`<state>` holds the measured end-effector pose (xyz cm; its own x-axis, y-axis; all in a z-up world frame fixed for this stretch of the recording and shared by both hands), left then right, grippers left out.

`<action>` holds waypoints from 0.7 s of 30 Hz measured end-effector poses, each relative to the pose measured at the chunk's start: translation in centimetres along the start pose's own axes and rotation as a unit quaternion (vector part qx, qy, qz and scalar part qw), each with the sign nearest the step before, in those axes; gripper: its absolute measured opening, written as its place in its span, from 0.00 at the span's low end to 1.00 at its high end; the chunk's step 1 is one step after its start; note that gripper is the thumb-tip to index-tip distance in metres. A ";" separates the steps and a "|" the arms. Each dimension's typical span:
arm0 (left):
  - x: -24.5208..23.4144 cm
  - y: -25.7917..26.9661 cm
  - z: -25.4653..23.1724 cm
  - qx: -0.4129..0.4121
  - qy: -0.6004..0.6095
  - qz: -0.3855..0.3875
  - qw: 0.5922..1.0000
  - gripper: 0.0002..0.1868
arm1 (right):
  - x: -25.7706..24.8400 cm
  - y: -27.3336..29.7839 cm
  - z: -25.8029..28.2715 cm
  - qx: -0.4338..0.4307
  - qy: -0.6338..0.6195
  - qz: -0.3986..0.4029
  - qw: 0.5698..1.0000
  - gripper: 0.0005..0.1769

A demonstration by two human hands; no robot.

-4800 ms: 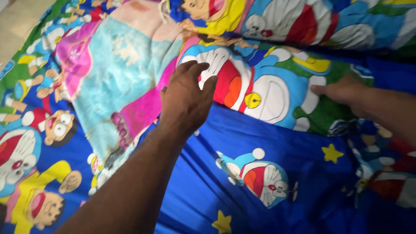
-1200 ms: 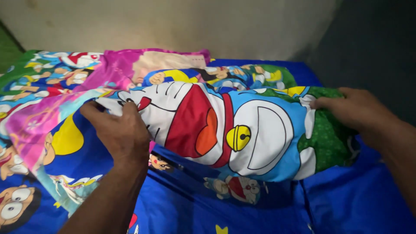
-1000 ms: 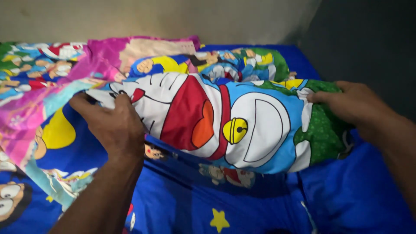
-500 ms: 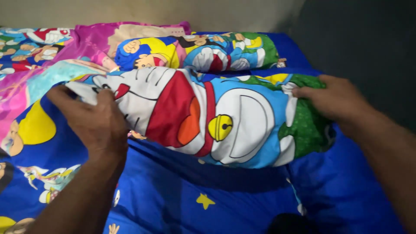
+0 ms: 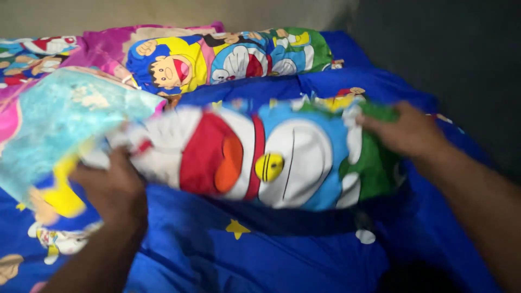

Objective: The person folds a blue cartoon-patterned sheet and a pink and blue blanket on a bed. They smooth the fabric, fold the items into smaller rectangles, and place them on the bed.

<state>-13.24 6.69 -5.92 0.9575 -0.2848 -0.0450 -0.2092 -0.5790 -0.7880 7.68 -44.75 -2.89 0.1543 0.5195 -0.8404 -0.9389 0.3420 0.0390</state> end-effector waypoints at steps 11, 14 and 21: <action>-2.0 15.7 13.6 -0.502 -0.285 0.158 0.801 0.59 | 11.9 -1.0 -9.7 0.117 -0.026 0.197 0.973 0.52; -2.5 16.1 14.1 -0.515 -0.268 0.139 0.802 0.54 | 15.1 -0.3 -10.5 0.112 -0.087 0.270 0.953 0.51; -3.2 17.6 16.0 -0.565 -0.159 0.113 0.802 0.42 | 15.2 -0.5 -9.2 0.020 -0.088 0.133 0.987 0.60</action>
<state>-16.83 9.58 -29.48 0.8345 -0.3748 -0.4039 -0.2582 -0.9136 0.3142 7.66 -44.26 -20.69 -0.0413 0.7214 -0.6913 -0.9412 0.2042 0.2693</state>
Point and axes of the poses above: each hand's wrist, its own y-axis away from the middle knuckle, its own x-axis out of the palm, z = x × y, the point moved 10 cm from there along -y, towards the middle knuckle, and after that the axes turned 12 degrees about x, right-handed, at the moved point
